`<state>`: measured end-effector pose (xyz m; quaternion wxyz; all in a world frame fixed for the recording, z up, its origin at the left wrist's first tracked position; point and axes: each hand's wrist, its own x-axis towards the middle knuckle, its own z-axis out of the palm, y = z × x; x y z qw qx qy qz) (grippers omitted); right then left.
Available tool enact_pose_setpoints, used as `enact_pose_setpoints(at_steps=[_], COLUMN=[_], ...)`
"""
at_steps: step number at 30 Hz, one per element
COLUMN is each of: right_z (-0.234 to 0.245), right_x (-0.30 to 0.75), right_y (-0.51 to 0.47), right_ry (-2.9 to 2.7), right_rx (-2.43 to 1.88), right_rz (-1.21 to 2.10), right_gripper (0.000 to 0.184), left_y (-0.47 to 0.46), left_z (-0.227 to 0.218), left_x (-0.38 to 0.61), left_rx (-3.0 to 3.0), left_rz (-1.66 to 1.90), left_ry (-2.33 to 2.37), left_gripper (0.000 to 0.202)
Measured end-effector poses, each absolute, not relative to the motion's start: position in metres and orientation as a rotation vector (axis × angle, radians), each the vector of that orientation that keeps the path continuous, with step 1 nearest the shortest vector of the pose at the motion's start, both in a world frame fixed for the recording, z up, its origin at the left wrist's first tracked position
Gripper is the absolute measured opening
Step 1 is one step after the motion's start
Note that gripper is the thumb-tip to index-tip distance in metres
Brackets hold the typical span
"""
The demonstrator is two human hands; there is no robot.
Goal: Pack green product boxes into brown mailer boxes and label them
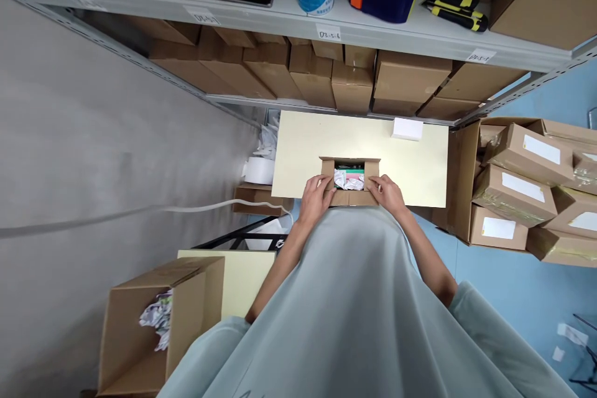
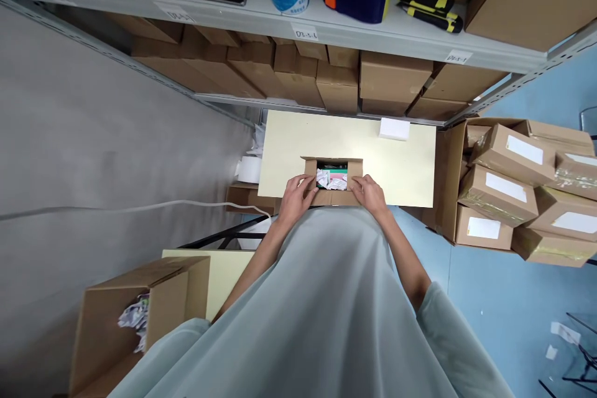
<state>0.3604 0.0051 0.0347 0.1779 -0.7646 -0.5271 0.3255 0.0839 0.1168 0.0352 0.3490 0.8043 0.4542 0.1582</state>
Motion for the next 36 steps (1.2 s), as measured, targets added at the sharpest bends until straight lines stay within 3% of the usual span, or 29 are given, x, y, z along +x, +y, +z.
enact_pose_setpoints(at_steps=[13,15,19,21,23,27,29,31,34,36], right_z=[0.037,0.042,0.05,0.052,0.054,0.051,0.046,0.039,0.034,0.035], right_x=[0.367,0.369,0.372,0.373,0.376,0.387,0.389,0.386,0.377,0.373], right_y=[0.017,0.011,-0.005,-0.01,-0.011,0.002,0.011,0.021,0.03,0.033], right_ry=[-1.69,-1.737,-1.887,-1.933,-1.931,-1.764,-1.638,-1.49,-1.324,-1.354], right_rx=[-2.213,-2.17,-2.089,-2.073,-2.054,-2.005,-2.08,-2.239,-2.371,-2.342], right_rz=[0.898,0.948,1.004,0.992,0.996,1.071,1.065,0.997,0.808,0.715], right_gripper=[0.033,0.046,0.094,0.103,0.096,0.047,0.032,0.031,0.072,0.095], left_y=[0.131,0.131,0.121,0.118,0.119,0.135,0.146,0.154,0.161,0.165], left_z=[0.028,0.03,0.03,0.029,0.029,0.031,0.029,0.027,0.026,0.027], left_x=[0.09,0.08,0.059,0.055,0.055,0.063,0.071,0.081,0.099,0.106], left_rx=[2.236,2.23,2.171,2.118,2.049,1.908,1.859,1.825,1.843,1.943], left_rz=[0.206,0.164,0.051,0.071,0.125,0.208,0.243,0.277,0.367,0.413], left_ry=[1.14,1.065,0.987,1.004,1.014,1.06,1.154,1.277,1.423,1.423], left_gripper=[0.041,0.052,0.098,0.095,0.081,0.063,0.061,0.07,0.096,0.1])
